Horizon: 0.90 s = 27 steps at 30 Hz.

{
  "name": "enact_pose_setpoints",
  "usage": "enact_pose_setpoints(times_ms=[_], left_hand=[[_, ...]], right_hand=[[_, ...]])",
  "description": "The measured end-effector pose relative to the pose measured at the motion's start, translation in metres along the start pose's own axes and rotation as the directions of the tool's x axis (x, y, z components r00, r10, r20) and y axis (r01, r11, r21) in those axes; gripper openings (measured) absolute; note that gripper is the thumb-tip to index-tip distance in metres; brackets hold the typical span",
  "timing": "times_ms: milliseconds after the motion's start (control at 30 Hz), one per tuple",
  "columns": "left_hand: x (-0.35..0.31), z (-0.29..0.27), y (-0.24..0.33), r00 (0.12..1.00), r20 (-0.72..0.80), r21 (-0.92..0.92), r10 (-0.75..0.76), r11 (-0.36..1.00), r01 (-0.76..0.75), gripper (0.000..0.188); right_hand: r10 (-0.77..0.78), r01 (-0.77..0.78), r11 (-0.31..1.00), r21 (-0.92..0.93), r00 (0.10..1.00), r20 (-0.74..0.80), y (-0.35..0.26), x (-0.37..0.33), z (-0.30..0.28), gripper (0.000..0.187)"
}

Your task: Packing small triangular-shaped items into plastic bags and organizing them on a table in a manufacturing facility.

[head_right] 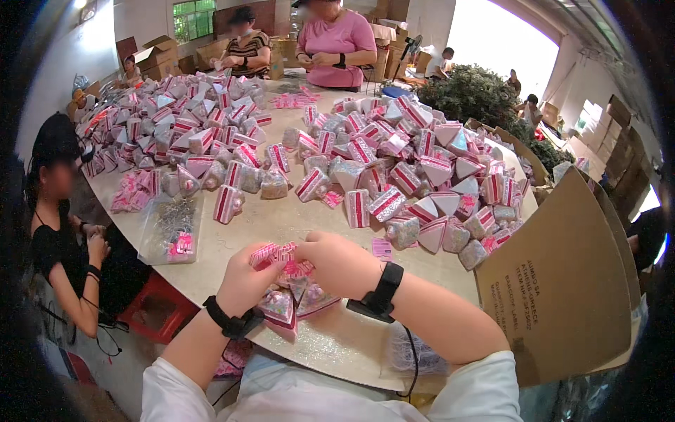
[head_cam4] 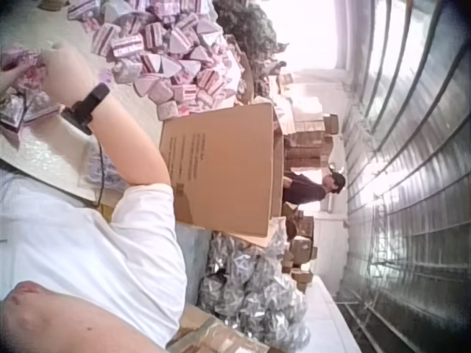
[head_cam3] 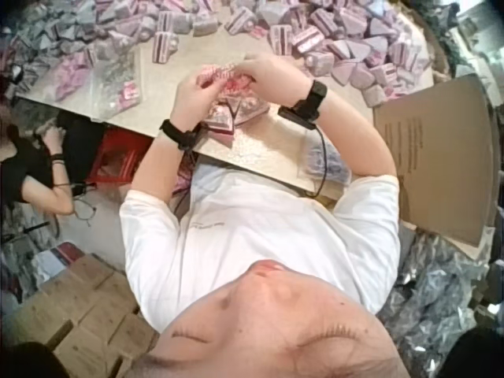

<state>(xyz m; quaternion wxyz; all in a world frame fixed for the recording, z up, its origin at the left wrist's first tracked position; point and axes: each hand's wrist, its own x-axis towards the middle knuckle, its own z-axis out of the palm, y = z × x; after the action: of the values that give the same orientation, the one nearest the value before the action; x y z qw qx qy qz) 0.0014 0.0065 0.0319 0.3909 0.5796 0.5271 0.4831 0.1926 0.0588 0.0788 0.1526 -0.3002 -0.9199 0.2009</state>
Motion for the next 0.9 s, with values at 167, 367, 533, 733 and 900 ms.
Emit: enact_pose_setpoints(times_ms=[167, 367, 533, 733, 900], left_hand=[[0.002, 0.001, -0.004, 1.000, 0.028, 0.010, 0.014, 1.000, -0.014, 0.022], [0.001, 0.017, 0.007, 0.997, 0.077, 0.004, 0.010, 1.000, -0.010, 0.025], [0.000, 0.025, -0.002, 0.996, 0.079, -0.157, 0.039, 0.987, -0.026, 0.022], [0.007, 0.020, -0.007, 0.994, 0.086, -0.171, -0.064, 0.982, 0.078, 0.016], [0.008, 0.024, 0.004, 0.974, 0.213, -0.198, -0.078, 0.973, 0.121, 0.014]], right_hand=[[-0.046, 0.037, 0.995, -0.094, 0.994, -0.097, -0.002, -0.004, -0.002, 0.016], [0.071, -0.080, 0.997, -0.024, 0.963, -0.258, 0.008, -0.005, 0.003, 0.014], [0.074, -0.069, 0.997, 0.030, 0.965, -0.250, 0.022, -0.012, 0.005, 0.017], [0.009, -0.005, 1.000, 0.015, 0.957, -0.289, 0.016, -0.021, 0.004, 0.016], [-0.008, -0.012, 0.999, -0.052, 0.933, -0.360, 0.014, -0.029, 0.005, 0.016]])
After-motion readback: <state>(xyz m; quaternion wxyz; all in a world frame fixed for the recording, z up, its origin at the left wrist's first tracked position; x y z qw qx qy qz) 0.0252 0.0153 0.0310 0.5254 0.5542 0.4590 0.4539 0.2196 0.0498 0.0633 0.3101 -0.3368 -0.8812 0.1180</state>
